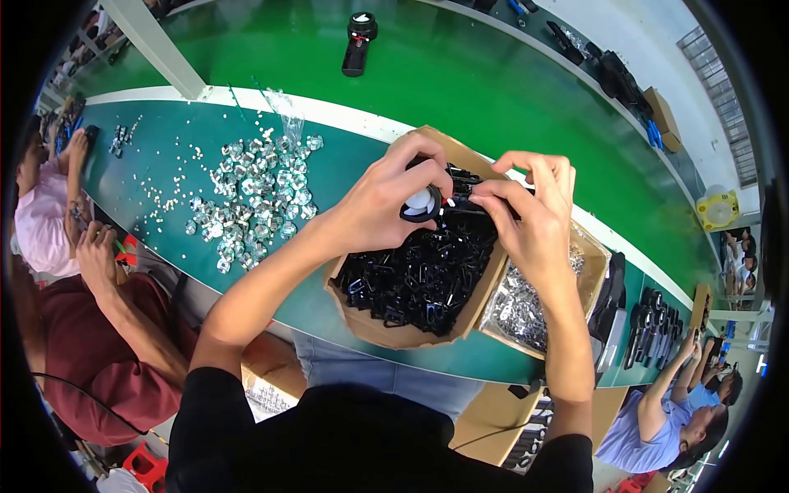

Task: Assembling components into a handheld electronic device at a factory workbench.

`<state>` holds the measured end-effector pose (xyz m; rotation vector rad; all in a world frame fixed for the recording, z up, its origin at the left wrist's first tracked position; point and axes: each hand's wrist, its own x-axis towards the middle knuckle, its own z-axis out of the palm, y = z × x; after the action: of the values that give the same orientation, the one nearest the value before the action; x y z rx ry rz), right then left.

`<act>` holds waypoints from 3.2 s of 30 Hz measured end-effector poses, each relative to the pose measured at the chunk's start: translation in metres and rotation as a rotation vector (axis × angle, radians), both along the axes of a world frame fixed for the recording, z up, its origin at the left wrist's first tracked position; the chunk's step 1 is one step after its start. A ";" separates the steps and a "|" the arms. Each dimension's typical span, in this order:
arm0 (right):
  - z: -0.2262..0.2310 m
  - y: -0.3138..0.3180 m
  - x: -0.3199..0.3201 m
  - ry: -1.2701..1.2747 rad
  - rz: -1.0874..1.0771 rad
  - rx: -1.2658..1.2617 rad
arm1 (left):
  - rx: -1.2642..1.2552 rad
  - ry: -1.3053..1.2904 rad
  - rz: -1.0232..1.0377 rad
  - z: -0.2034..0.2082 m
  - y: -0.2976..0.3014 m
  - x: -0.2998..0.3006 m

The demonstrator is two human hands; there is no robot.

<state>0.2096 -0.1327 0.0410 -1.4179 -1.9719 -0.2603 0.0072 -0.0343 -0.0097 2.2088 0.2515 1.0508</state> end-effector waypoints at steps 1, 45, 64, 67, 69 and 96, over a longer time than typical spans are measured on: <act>0.001 0.000 0.000 -0.001 0.000 -0.002 | -0.007 0.005 0.016 0.000 0.000 -0.001; -0.009 0.001 -0.004 0.085 0.127 -0.004 | -0.007 0.018 0.057 0.000 0.001 -0.002; 0.000 -0.013 -0.027 -0.263 -0.107 -0.052 | 0.098 0.027 0.045 0.000 -0.002 -0.001; -0.007 -0.015 -0.024 -0.187 -0.135 -0.071 | 0.110 0.021 0.028 -0.002 -0.001 0.000; -0.009 -0.015 -0.024 0.046 -0.148 -0.057 | 0.121 0.027 0.019 -0.001 0.000 0.000; -0.010 -0.018 -0.024 -0.009 -0.231 -0.078 | 0.105 0.024 0.011 -0.001 0.000 -0.001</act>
<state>0.1859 -0.1506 0.0310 -1.6999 -1.8432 -0.2954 0.0067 -0.0341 -0.0109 2.3174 0.2245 1.0654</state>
